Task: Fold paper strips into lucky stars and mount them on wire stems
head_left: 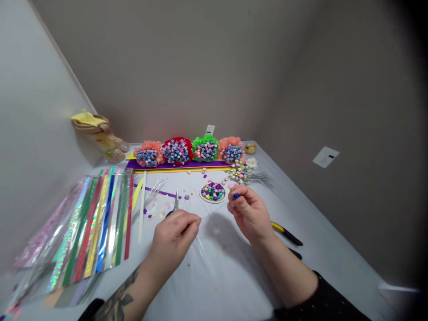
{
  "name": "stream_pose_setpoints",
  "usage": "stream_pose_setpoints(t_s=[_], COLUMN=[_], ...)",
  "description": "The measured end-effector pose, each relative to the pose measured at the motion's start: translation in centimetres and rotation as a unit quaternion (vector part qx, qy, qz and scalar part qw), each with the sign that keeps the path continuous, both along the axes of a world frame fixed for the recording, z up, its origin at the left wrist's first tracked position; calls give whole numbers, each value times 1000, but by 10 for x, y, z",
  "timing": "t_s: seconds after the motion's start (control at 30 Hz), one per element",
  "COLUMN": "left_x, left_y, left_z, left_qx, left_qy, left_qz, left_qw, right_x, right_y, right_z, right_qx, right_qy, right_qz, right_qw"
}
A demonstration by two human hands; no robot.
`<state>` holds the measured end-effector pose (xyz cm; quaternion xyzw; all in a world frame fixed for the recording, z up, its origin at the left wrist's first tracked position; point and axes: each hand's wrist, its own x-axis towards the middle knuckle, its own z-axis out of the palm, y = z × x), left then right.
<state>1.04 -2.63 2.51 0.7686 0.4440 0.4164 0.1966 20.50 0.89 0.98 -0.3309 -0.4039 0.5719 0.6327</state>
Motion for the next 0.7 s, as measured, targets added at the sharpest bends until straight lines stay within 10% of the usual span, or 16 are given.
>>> stream_pose_setpoints(t_s=[0.37, 0.7], left_x=[0, 7], left_y=[1, 5], left_z=[-1, -12], left_qx=[-21, -117], left_qy=[6, -29], left_qz=[10, 28], left_qw=[1000, 992], right_x=[19, -12], right_y=[8, -1], right_z=[9, -11], right_qx=[22, -65], right_qy=[59, 10], right_qz=[-41, 80], right_qw=[997, 995])
